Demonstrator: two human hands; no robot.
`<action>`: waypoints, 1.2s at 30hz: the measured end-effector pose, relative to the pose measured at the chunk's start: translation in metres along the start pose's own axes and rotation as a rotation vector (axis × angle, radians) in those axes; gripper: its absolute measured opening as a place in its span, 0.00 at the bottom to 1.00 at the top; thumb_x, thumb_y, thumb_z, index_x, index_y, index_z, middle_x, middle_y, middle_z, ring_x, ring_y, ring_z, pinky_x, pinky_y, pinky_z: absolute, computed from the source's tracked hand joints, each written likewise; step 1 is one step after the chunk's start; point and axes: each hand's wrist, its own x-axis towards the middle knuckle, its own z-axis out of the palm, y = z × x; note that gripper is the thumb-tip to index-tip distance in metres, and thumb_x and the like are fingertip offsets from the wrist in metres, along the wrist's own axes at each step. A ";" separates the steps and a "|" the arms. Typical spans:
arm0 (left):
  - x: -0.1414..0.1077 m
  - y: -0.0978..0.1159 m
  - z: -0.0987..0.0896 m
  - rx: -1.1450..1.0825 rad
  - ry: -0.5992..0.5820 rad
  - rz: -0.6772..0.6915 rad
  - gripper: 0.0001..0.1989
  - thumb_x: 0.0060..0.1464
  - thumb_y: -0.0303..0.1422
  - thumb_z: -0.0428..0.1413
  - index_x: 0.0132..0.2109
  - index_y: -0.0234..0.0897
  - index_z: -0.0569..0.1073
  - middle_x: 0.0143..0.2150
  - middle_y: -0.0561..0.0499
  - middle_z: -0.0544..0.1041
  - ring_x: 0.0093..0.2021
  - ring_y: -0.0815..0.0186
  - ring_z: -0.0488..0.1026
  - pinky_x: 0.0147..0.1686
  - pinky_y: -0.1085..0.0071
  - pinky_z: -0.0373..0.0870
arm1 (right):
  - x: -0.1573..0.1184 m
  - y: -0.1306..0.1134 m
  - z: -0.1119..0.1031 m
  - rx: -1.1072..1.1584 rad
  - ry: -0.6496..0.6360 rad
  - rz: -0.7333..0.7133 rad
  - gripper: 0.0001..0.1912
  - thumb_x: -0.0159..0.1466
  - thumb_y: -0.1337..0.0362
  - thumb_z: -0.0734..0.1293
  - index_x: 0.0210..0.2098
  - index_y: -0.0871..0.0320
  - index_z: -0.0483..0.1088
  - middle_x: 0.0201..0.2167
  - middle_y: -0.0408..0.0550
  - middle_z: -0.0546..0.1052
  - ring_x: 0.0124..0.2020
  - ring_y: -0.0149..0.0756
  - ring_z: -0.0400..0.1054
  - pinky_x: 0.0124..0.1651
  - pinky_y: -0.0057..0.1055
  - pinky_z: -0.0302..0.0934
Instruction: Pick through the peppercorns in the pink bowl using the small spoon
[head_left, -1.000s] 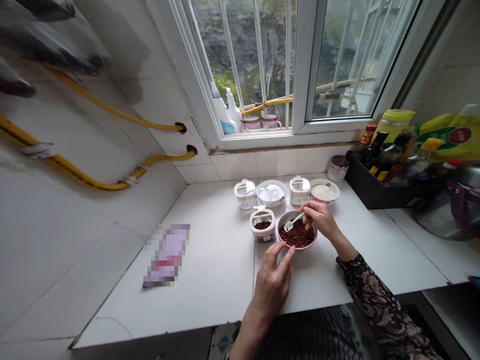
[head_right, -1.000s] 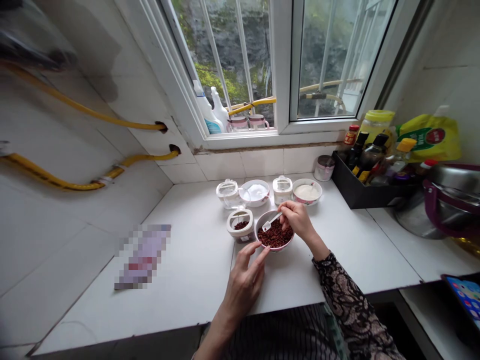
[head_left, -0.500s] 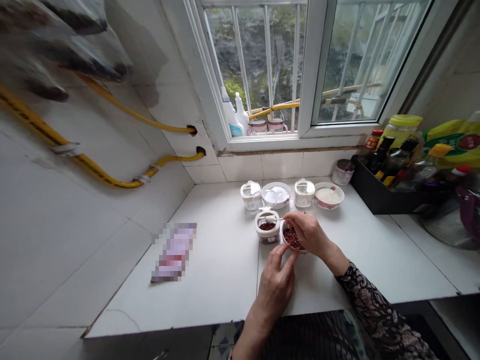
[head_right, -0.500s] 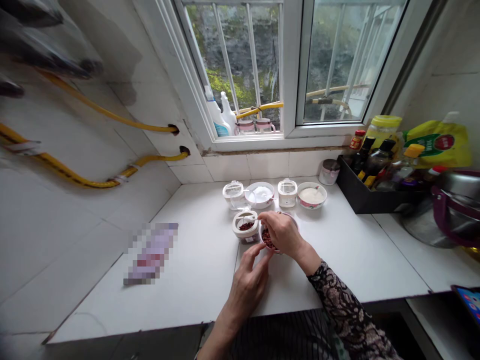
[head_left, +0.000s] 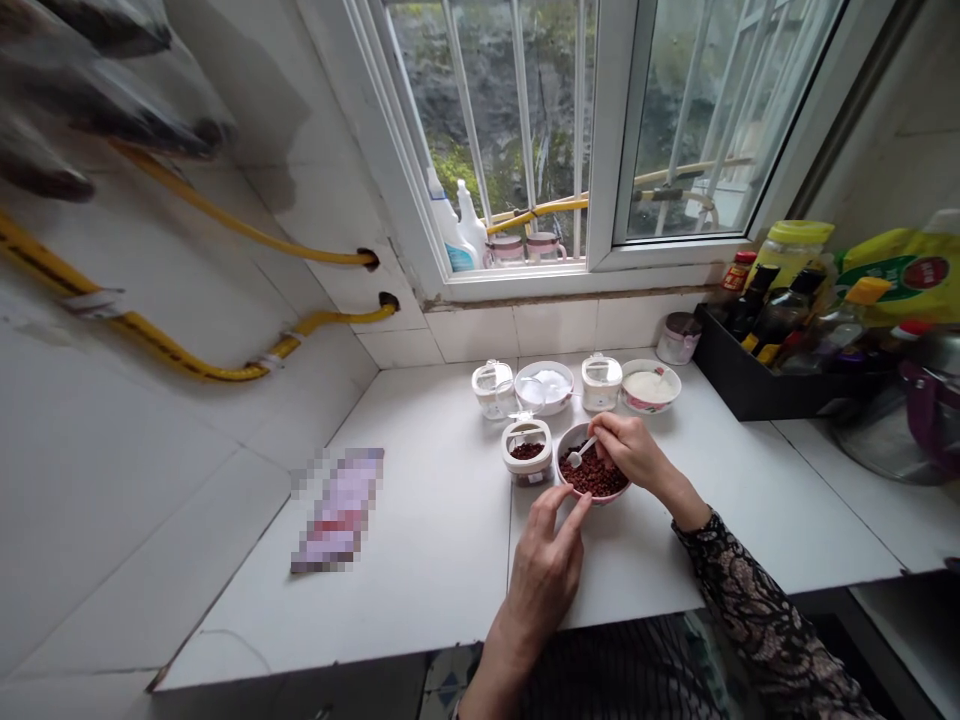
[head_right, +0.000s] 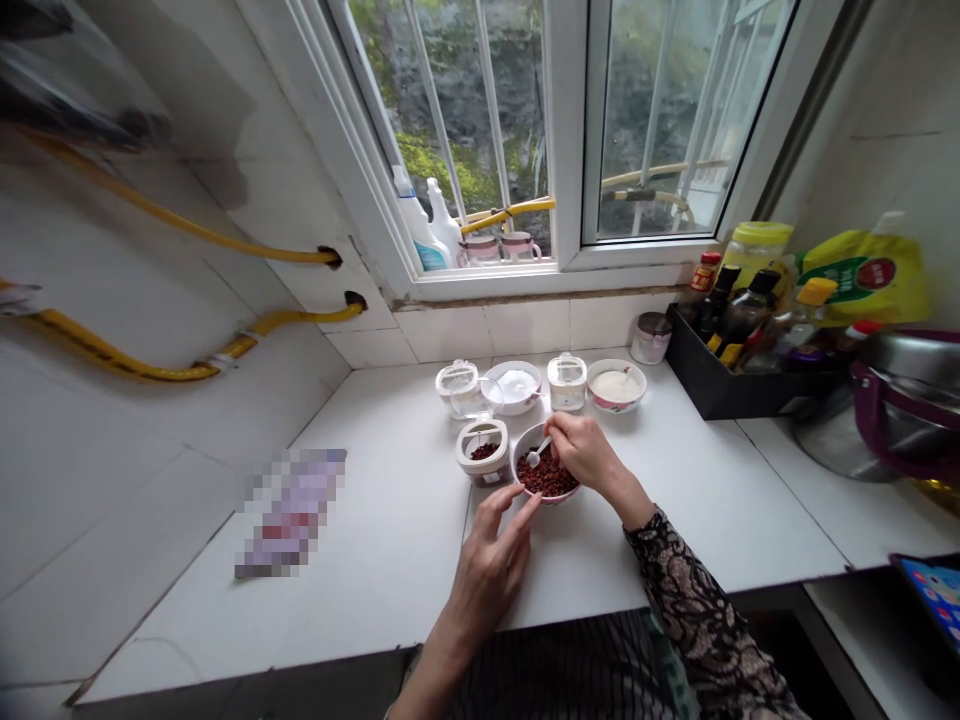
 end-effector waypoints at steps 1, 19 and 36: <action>0.000 0.000 0.000 -0.001 0.000 0.000 0.30 0.58 0.15 0.47 0.64 0.39 0.66 0.56 0.40 0.70 0.59 0.58 0.68 0.55 0.59 0.74 | 0.000 0.000 0.002 0.016 -0.007 0.017 0.09 0.64 0.65 0.59 0.28 0.55 0.67 0.14 0.38 0.68 0.16 0.32 0.63 0.22 0.27 0.57; -0.001 -0.002 0.000 0.003 -0.006 0.009 0.31 0.59 0.16 0.46 0.66 0.41 0.63 0.56 0.40 0.69 0.58 0.57 0.69 0.52 0.58 0.76 | 0.001 0.001 0.002 0.180 -0.007 0.151 0.08 0.61 0.62 0.61 0.27 0.55 0.68 0.14 0.38 0.70 0.12 0.30 0.63 0.17 0.26 0.55; 0.001 0.001 0.000 0.002 0.007 -0.002 0.29 0.58 0.15 0.46 0.64 0.39 0.65 0.56 0.40 0.69 0.59 0.58 0.68 0.55 0.59 0.74 | 0.006 -0.006 -0.007 0.439 0.085 0.209 0.13 0.57 0.54 0.68 0.30 0.59 0.70 0.16 0.40 0.73 0.12 0.30 0.67 0.16 0.24 0.62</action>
